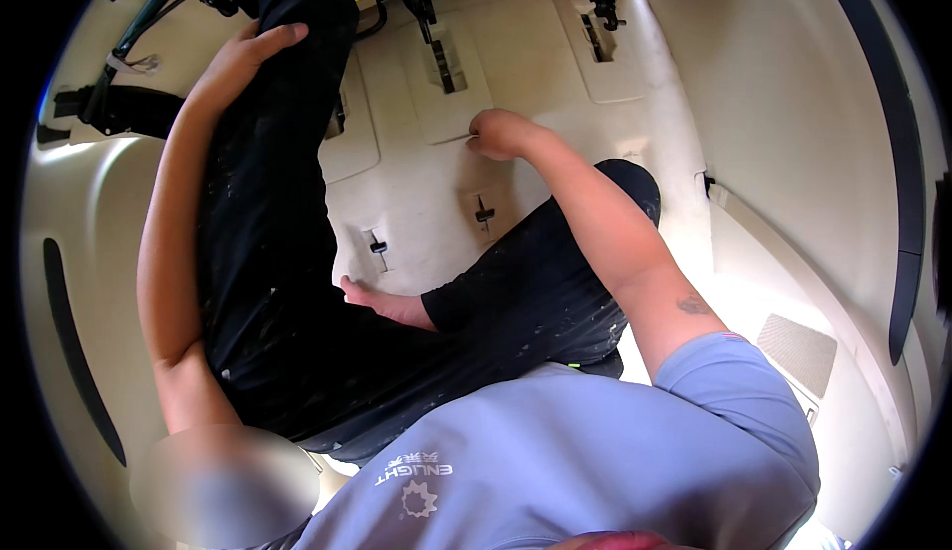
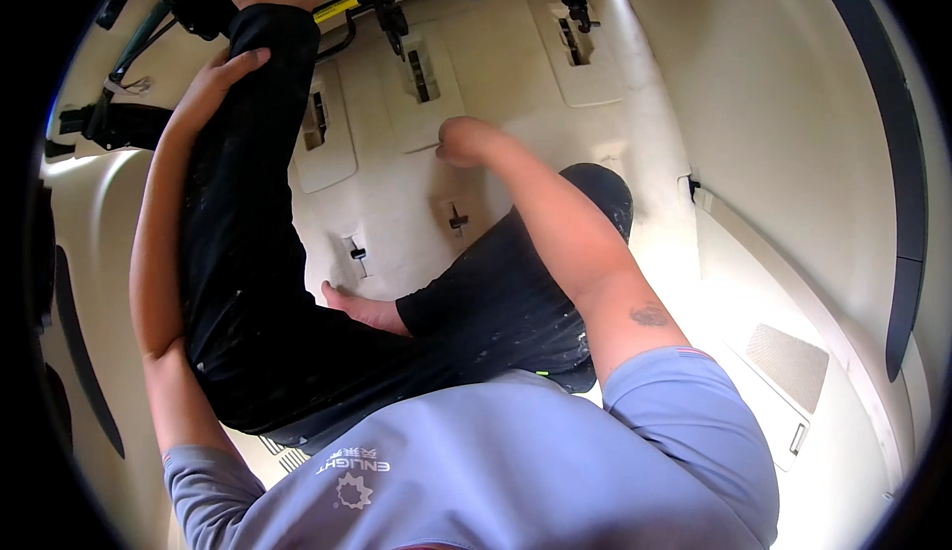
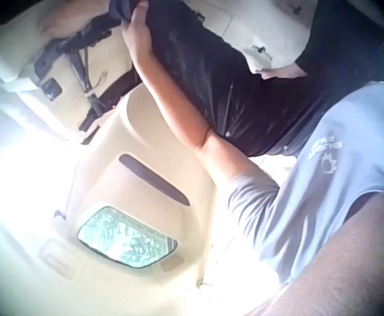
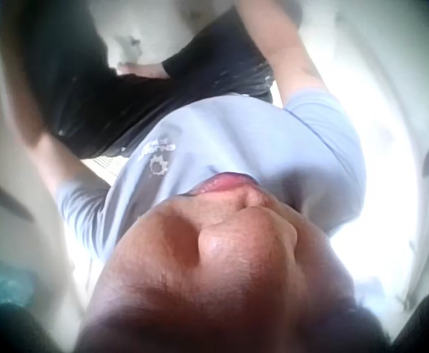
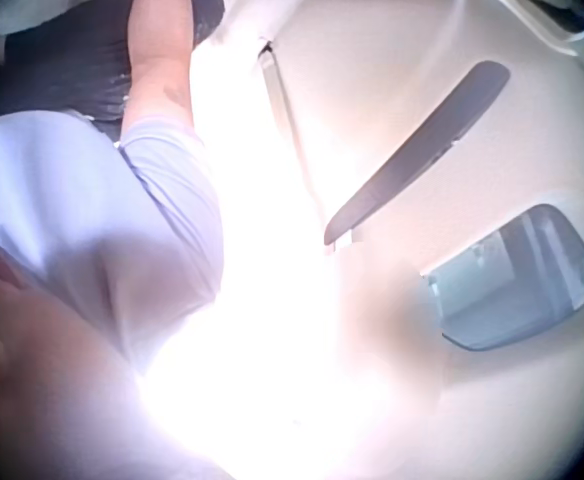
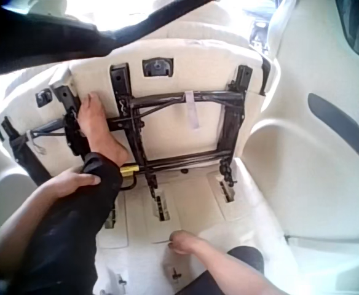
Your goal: The person removes a plastic trim panel from the floor of a vehicle's trunk area. They use a pry tool to release clips and detach the panel from the floor.
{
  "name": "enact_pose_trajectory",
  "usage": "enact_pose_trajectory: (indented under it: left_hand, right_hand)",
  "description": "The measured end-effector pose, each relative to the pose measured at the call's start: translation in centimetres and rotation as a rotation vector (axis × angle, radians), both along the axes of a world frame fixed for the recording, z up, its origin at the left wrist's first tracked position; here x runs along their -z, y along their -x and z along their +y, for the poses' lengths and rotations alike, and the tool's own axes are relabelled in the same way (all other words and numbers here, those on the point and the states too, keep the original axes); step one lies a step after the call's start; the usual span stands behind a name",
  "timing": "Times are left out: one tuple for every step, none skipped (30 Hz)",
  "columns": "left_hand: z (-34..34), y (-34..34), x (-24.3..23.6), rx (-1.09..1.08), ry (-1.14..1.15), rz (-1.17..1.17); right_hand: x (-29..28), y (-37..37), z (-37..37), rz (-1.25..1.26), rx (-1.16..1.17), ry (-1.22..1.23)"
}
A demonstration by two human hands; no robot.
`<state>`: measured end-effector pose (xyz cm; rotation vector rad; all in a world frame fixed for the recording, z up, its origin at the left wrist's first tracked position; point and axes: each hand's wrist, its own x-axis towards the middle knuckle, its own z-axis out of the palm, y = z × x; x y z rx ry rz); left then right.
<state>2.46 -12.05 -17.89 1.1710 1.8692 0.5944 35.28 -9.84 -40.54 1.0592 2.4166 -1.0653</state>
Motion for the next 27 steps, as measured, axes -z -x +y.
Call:
enact_pose_trajectory:
  left_hand:
    - [0.0, -0.1, 0.0, 0.005, 0.001, 0.001]
    - [0.1, -0.3, -0.2, 0.009, 0.001, 0.001]
    - [0.0, -0.3, -0.3, 0.012, 0.001, 0.002]
    - [0.0, -0.3, -0.2, 0.018, -0.003, 0.013]
    - [0.0, -0.1, 0.0, 0.024, -0.007, 0.024]
    - [0.0, 0.2, 0.1, 0.027, -0.013, 0.039]
    - [0.0, 0.3, 0.1, 0.026, -0.015, 0.036]
    - [0.0, 0.4, 0.2, 0.027, -0.016, 0.033]
    - [0.1, 0.5, 0.2, 0.031, -0.017, 0.03]
    - [0.1, 0.7, 0.3, 0.027, -0.021, 0.043]
    - [0.1, 0.9, 0.5, 0.024, -0.024, 0.055]
    - [0.2, 0.9, 0.6, 0.022, -0.027, 0.068]
    - [0.2, 0.9, 0.7, 0.024, -0.026, 0.061]
    - [0.2, 0.9, 0.7, 0.027, -0.024, 0.053]
    - [0.1, 0.8, 0.7, 0.028, -0.022, 0.045]
    - [0.0, 0.7, 0.8, 0.032, -0.021, 0.041]
    - [0.0, 0.5, 0.7, 0.036, -0.02, 0.036]
    - [-0.3, 0.3, 0.3, 0.035, -0.023, 0.038]
    - [-0.3, 0.5, 0.3, 0.039, -0.02, 0.048]
    - [-0.1, 0.9, 0.4, 0.042, -0.016, 0.057]
    - [0.1, 0.9, 0.5, 0.045, -0.01, 0.06]
    - [-0.1, 0.9, 0.5, 0.046, -0.012, 0.067]
    - [-0.2, 0.7, 0.4, 0.045, -0.015, 0.074]
    - [-0.4, 0.4, 0.3, 0.045, -0.017, 0.079]
    - [-0.4, 0.3, 0.3, 0.047, -0.013, 0.073]
    - [-0.5, 0.2, 0.3, 0.048, -0.009, 0.067]
    - [-0.5, 0.2, 0.2, 0.05, -0.004, 0.063]
  right_hand:
    - [-0.1, 0.1, -0.1, -0.021, -0.012, 0.007]
    - [0.0, 0.1, -0.1, -0.016, 0.009, 0.011]
    - [0.1, 0.2, -0.1, -0.01, 0.027, 0.013]
    - [0.2, 0.2, -0.1, -0.005, 0.046, 0.016]
    - [0.3, 0.1, -0.2, -0.009, 0.041, 0.02]
    - [0.1, 0.1, -0.2, -0.01, 0.034, 0.022]
    - [-0.1, 0.2, -0.2, -0.011, 0.026, 0.025]
    - [-0.1, 0.2, -0.2, -0.008, 0.025, 0.024]
    - [-0.1, 0.2, -0.2, -0.004, 0.028, 0.024]
    - [-0.1, 0.1, -0.2, -0.001, 0.032, 0.024]
    - [-0.1, 0.1, -0.1, -0.001, 0.028, 0.02]
    - [0.0, 0.1, -0.1, -0.001, 0.026, 0.016]
    - [0.0, 0.1, 0.0, -0.002, 0.025, 0.012]
    - [0.0, 0.1, 0.0, -0.007, 0.029, 0.012]
    - [0.0, 0.2, 0.0, -0.012, 0.033, 0.014]
    - [0.0, 0.2, 0.0, -0.019, 0.036, 0.016]
    - [0.0, 0.2, 0.1, -0.034, 0.033, 0.023]
    - [-0.2, 0.3, 0.2, -0.043, 0.024, 0.026]
    - [-0.3, 0.4, 0.3, -0.052, 0.015, 0.029]
    - [-0.1, 0.3, 0.2, -0.027, 0.008, 0.013]
    - [0.3, 0.1, 0.2, -0.009, 0.001, 0.0]
    - [0.7, 0.0, 0.3, 0.009, -0.006, -0.014]
    - [1.1, -0.1, 0.4, 0.011, -0.01, -0.014]
    - [1.0, -0.1, 0.3, 0.011, -0.014, -0.013]
    - [0.9, -0.1, 0.2, 0.011, -0.018, -0.012]
    - [0.8, -0.2, 0.2, 0.011, -0.017, -0.016]
    - [0.4, -0.1, 0.2, 0.011, -0.016, -0.02]
